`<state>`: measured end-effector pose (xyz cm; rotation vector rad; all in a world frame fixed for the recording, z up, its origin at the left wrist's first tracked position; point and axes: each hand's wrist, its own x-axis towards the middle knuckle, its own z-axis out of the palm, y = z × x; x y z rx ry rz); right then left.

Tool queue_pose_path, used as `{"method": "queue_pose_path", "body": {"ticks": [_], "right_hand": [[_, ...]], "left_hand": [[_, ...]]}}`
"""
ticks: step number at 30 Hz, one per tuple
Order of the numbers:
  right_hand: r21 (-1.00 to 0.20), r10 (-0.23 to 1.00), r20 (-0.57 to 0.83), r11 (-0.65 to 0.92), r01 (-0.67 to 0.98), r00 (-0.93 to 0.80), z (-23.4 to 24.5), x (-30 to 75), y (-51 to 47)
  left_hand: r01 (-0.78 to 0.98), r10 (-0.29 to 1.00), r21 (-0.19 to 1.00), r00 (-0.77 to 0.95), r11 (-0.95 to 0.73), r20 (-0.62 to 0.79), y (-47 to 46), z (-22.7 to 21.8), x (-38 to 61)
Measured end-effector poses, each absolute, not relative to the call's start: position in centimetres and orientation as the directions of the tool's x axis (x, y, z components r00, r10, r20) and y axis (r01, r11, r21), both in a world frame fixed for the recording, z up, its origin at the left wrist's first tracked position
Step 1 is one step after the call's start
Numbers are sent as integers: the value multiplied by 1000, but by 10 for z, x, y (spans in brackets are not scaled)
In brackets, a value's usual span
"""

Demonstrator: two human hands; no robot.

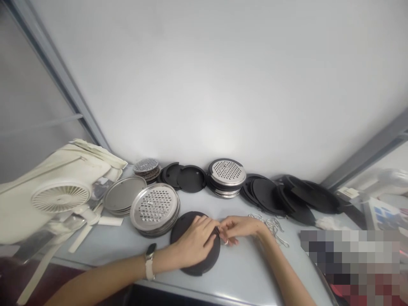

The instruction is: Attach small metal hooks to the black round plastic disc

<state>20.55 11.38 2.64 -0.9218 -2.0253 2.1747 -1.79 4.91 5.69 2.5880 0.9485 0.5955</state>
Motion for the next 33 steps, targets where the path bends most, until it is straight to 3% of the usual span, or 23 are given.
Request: {"method": "queue_pose_path", "body": {"ticks": [6, 33], "right_hand": [[-912, 456, -395, -94, 398, -797, 33, 202, 106], [-895, 465, -378, 38, 444, -801, 46, 198, 98]], "left_hand": [[492, 672, 484, 662, -723, 331, 52, 52, -18], [444, 605, 437, 709, -782, 362, 56, 43, -18]]}}
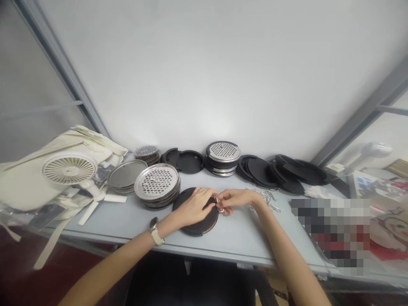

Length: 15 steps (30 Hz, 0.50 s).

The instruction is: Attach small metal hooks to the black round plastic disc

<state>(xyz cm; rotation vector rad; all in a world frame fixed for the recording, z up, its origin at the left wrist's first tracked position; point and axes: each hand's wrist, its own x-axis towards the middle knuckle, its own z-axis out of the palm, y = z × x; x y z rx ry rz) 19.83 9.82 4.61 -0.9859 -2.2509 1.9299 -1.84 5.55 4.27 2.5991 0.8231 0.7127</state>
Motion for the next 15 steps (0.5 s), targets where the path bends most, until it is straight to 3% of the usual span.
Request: {"method": "queue_pose_path", "body": {"ticks": [15], "right_hand": [[-891, 480, -388, 24, 454, -787, 43, 200, 98]], "left_hand": [[459, 614, 435, 710, -775, 345, 58, 41, -17]]}}
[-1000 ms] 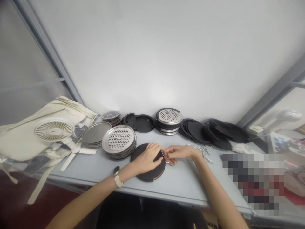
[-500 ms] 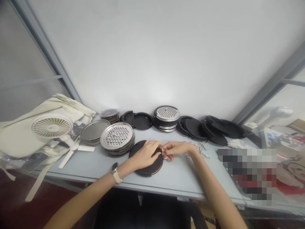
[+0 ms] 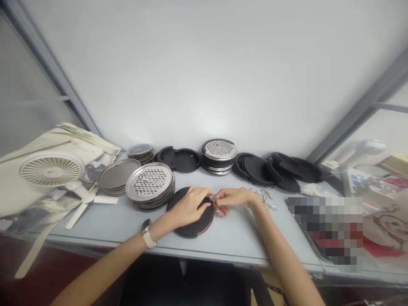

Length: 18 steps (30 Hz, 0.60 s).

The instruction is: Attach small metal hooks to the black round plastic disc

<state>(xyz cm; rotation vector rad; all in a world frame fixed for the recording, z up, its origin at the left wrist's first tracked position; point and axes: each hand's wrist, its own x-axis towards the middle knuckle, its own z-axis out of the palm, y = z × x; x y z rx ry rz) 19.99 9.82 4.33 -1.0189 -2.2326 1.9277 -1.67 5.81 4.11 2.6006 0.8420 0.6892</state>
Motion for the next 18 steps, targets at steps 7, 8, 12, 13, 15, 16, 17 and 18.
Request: {"method": "queue_pose_path", "body": {"ticks": [7, 8, 12, 13, 15, 16, 17, 18], "right_hand": [[-894, 450, -382, 41, 447, -807, 44, 201, 99], [-894, 449, -382, 43, 446, -808, 44, 201, 99], [-896, 449, -378, 44, 442, -810, 44, 201, 100], [-896, 449, -377, 43, 441, -810, 44, 201, 100], [-897, 449, -378, 38, 440, -809, 45, 201, 100], [-898, 449, -379, 35, 440, -809, 45, 201, 100], [-898, 449, -379, 33, 439, -809, 46, 201, 101], [-898, 448, -380, 31, 438, -809, 46, 201, 101]], "left_hand": [[447, 599, 431, 725, -784, 339, 57, 43, -17], [448, 600, 429, 724, -784, 340, 57, 43, -17], [457, 607, 425, 714, -781, 348, 57, 42, -18], [458, 608, 424, 712, -781, 350, 56, 42, -18], [461, 610, 423, 708, -780, 355, 56, 42, -18], [462, 611, 422, 707, -780, 357, 56, 42, -18], [463, 612, 421, 705, -780, 358, 56, 42, -18], [464, 612, 420, 704, -780, 360, 56, 42, -18]]}}
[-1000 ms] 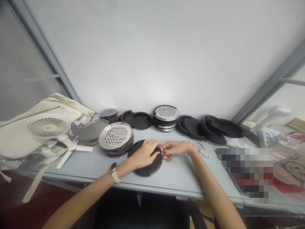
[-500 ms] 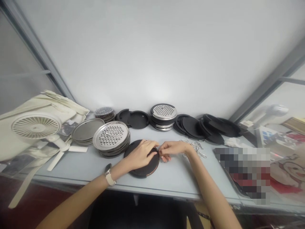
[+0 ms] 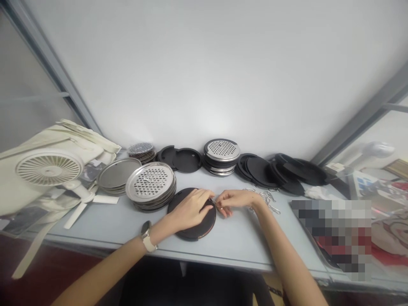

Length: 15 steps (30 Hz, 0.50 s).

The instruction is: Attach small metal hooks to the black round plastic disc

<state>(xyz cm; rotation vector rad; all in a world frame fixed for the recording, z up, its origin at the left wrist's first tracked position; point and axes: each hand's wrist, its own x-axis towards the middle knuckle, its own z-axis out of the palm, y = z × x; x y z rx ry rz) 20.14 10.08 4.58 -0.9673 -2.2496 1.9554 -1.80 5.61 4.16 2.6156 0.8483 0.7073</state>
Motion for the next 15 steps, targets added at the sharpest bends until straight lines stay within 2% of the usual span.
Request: {"method": "queue_pose_path", "body": {"ticks": [15], "right_hand": [[-906, 433, -380, 5, 424, -818, 46, 204, 99]], "left_hand": [[442, 597, 425, 712, -790, 369, 56, 43, -18]]}}
